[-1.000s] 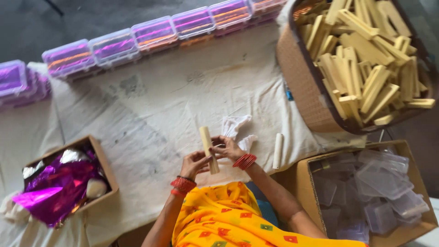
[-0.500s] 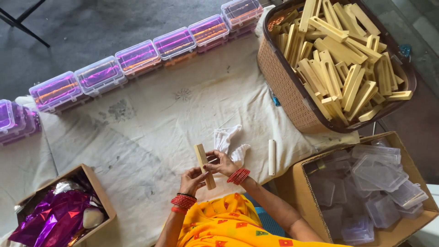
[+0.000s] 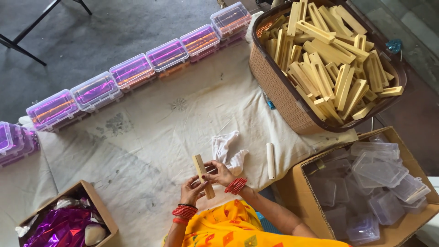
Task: The person wipes a wooden stick with a white cloth and then wraps it in a sheet of shiny orange foil. They place the wrapped item into a small plastic container and close the lid. The person then picks up another wooden stick from a basket and repeats the process.
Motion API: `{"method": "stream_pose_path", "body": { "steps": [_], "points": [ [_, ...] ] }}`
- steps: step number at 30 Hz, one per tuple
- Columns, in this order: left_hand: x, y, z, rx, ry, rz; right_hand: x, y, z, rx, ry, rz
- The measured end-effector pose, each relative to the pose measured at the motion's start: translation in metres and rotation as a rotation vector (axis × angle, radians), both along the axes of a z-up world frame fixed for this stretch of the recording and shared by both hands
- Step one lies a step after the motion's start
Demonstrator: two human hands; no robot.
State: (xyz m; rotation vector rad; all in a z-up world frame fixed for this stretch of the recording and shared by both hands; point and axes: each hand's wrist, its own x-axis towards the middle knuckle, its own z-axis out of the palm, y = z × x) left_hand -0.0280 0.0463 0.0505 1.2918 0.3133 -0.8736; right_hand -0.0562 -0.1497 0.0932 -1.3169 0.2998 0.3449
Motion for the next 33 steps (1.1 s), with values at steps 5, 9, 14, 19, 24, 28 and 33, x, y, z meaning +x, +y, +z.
{"method": "stream_pose_path", "body": {
  "steps": [5, 9, 14, 19, 24, 28, 33],
  "points": [
    [-0.001, 0.001, -0.007, -0.02, -0.008, -0.035, -0.005, 0.001, -0.012, -0.098, -0.06, -0.002],
    [-0.002, 0.002, -0.024, -0.015, 0.017, -0.043, -0.007, 0.0, -0.016, -0.107, -0.052, -0.002],
    [-0.003, 0.002, -0.036, -0.02, 0.036, -0.059, -0.012, 0.003, -0.034, -0.087, -0.043, -0.016],
    [0.001, -0.004, -0.055, 0.004, 0.043, -0.042, -0.021, 0.003, -0.044, -0.409, -0.112, 0.034],
    [0.008, -0.002, -0.083, 0.145, 0.008, 0.026, -0.033, -0.029, -0.07, -1.541, -0.602, 0.155],
    [0.013, 0.015, -0.112, 0.155, 0.046, 0.108, -0.037, -0.057, -0.084, -1.457, -0.329, 0.168],
    [0.016, 0.035, -0.125, 0.017, 0.179, 0.187, -0.035, -0.058, -0.089, -1.546, -0.431, 0.13]
  ]
}}
